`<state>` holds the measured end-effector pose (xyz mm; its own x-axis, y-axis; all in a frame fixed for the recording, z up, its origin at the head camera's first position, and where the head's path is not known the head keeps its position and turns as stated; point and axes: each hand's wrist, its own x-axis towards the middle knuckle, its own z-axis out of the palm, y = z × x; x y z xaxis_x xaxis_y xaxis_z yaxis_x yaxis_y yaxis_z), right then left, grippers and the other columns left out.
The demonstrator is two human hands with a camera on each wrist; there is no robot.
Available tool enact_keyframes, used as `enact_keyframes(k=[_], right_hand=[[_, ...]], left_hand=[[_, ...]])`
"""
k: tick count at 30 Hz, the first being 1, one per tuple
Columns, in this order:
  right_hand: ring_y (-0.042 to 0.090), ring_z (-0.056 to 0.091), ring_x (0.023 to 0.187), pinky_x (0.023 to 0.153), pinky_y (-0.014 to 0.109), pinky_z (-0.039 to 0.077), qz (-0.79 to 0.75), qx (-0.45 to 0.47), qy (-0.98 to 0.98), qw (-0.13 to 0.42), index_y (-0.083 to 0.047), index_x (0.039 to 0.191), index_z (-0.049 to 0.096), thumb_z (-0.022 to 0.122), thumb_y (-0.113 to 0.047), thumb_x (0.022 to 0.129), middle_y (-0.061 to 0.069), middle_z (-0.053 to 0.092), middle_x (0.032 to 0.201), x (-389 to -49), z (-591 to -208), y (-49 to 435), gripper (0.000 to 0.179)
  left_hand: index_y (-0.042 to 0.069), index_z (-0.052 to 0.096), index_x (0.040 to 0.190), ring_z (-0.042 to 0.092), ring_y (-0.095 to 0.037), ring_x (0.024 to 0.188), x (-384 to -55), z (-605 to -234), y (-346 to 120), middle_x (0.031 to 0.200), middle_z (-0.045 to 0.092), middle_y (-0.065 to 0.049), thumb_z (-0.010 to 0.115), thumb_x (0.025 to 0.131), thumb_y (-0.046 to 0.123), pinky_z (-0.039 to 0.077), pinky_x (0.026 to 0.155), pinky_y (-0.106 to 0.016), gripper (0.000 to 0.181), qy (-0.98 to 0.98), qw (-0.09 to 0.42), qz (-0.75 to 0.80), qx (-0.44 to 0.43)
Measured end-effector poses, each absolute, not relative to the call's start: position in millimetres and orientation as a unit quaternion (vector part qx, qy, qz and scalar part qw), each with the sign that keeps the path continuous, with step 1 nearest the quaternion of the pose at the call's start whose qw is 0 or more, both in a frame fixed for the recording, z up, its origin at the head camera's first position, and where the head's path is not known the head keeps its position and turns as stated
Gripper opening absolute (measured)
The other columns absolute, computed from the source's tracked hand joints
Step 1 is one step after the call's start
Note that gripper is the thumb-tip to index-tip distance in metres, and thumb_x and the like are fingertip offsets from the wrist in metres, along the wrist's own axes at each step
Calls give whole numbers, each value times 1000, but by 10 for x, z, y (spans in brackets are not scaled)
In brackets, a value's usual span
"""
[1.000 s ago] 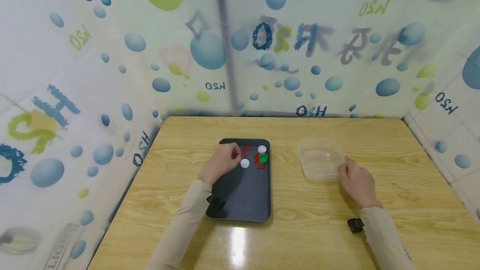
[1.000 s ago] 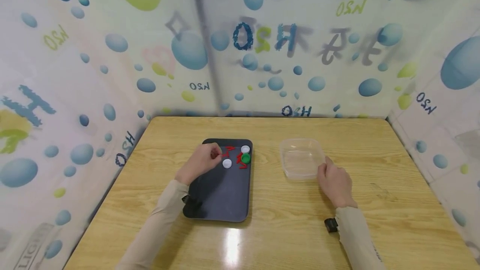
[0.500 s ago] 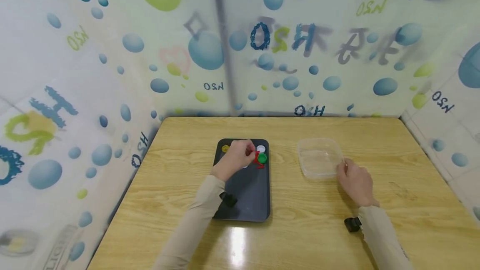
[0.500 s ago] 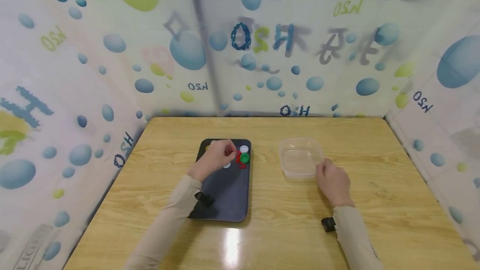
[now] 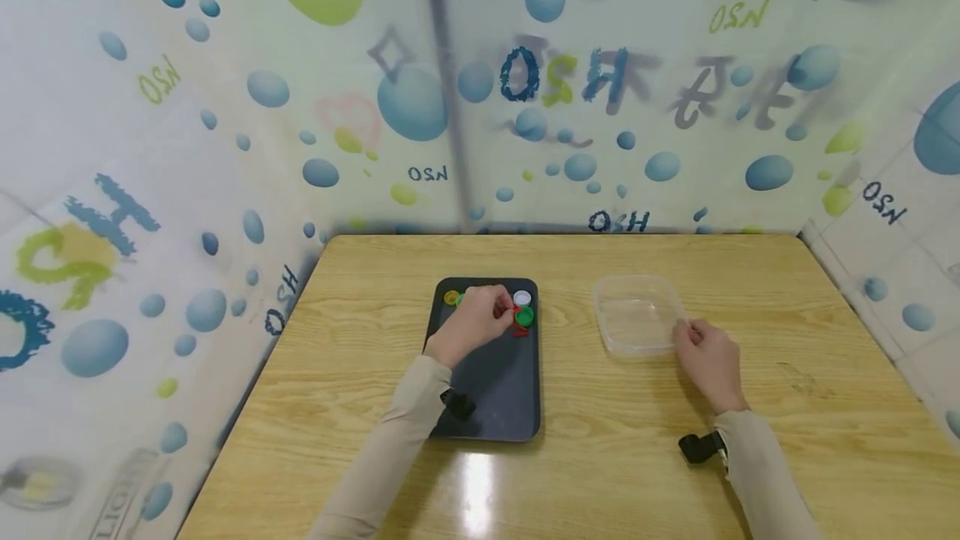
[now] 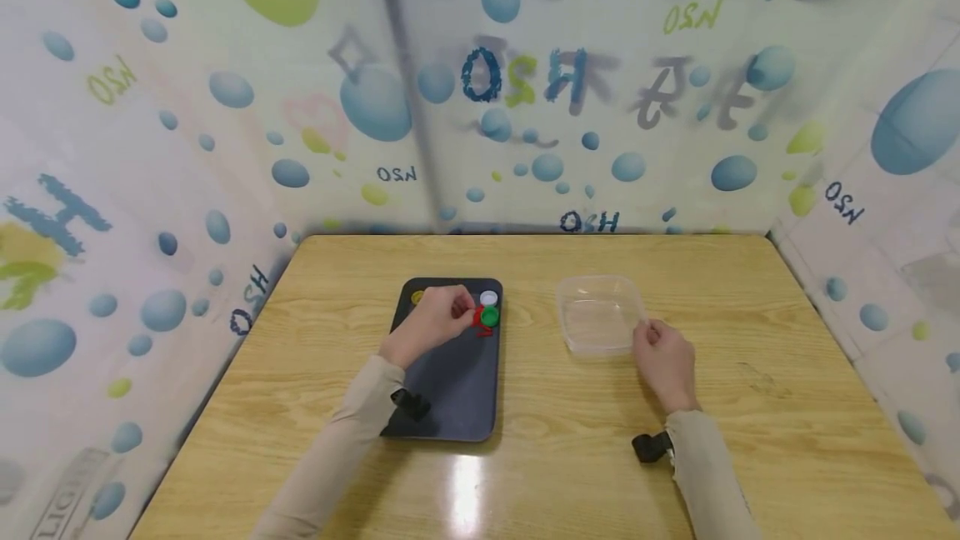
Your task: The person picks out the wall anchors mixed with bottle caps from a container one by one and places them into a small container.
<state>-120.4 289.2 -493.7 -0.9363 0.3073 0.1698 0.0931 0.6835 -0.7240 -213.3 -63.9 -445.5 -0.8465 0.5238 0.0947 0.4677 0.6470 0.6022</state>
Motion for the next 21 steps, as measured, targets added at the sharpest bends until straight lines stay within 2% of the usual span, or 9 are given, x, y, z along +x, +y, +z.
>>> enact_keyframes(k=[3, 6, 9, 11, 13, 15, 17, 19, 21], right_hand=[[18, 62, 63, 53, 17, 39, 396, -127, -898, 140, 9, 109, 72, 48, -29, 105, 20, 74, 80, -1215, -4937, 2882, 44], [34, 71, 94, 63, 6, 38, 407, -147, -890, 141, 8, 126, 66, 49, -30, 105, 26, 74, 108, -1224, -4928, 2858, 47], [4, 69, 91, 66, 1, 35, 423, -154, -881, 148, 4, 135, 61, 49, -30, 105, 26, 71, 116, -1235, -4937, 2842, 48], [-16, 57, 81, 64, 0, 36, 428, -152, -878, 155, 2, 139, 59, 50, -30, 105, 26, 70, 118, -1239, -4951, 2840, 47], [-23, 47, 76, 62, 1, 37, 428, -149, -876, 164, 1, 140, 57, 52, -29, 104, 26, 69, 118, -1243, -4966, 2840, 47], [-7, 62, 81, 60, 2, 37, 424, -149, -877, 170, 0, 141, 57, 52, -28, 104, 26, 69, 119, -1248, -4972, 2835, 46], [17, 71, 90, 60, 1, 35, 420, -149, -878, 175, 0, 140, 57, 53, -27, 104, 27, 69, 117, -1252, -4978, 2827, 45], [34, 70, 102, 62, -1, 33, 418, -150, -878, 178, 0, 140, 57, 54, -26, 104, 27, 69, 117, -1257, -4985, 2818, 45], [41, 68, 107, 63, -2, 31, 417, -151, -878, 181, 0, 140, 57, 54, -25, 104, 27, 69, 117, -1260, -4991, 2809, 44]], left_hand=[[6, 68, 97, 61, -8, 71, -2123, -4462, -648, 86, 69, -3, 64, 96, 7, 52, 64, -21, 5, 907, 50, 317, 272], [6, 68, 98, 61, -8, 72, -2110, -4455, -653, 87, 68, -3, 63, 97, 8, 52, 64, -21, 5, 907, 53, 318, 272], [7, 68, 98, 61, -7, 72, -2110, -4452, -648, 87, 68, -3, 63, 97, 8, 52, 64, -20, 5, 906, 50, 317, 274], [7, 68, 98, 62, -7, 72, -2117, -4447, -634, 88, 69, -3, 64, 97, 8, 52, 65, -20, 5, 905, 44, 318, 280], [6, 68, 99, 63, -8, 73, -2125, -4439, -614, 88, 70, -4, 64, 97, 8, 53, 65, -20, 6, 902, 41, 319, 287], [5, 68, 99, 63, -9, 73, -2128, -4423, -588, 89, 70, -4, 63, 97, 8, 53, 66, -20, 6, 901, 38, 320, 292], [5, 68, 98, 64, -9, 74, -2133, -4411, -555, 90, 70, -5, 63, 98, 8, 53, 66, -21, 6, 900, 36, 319, 296], [7, 67, 98, 64, -9, 74, -2137, -4400, -518, 90, 70, -5, 62, 98, 8, 53, 66, -21, 5, 898, 37, 320, 299], [7, 67, 98, 63, -9, 74, -2149, -4397, -474, 90, 70, -4, 61, 99, 9, 53, 66, -21, 6, 896, 42, 322, 302]])
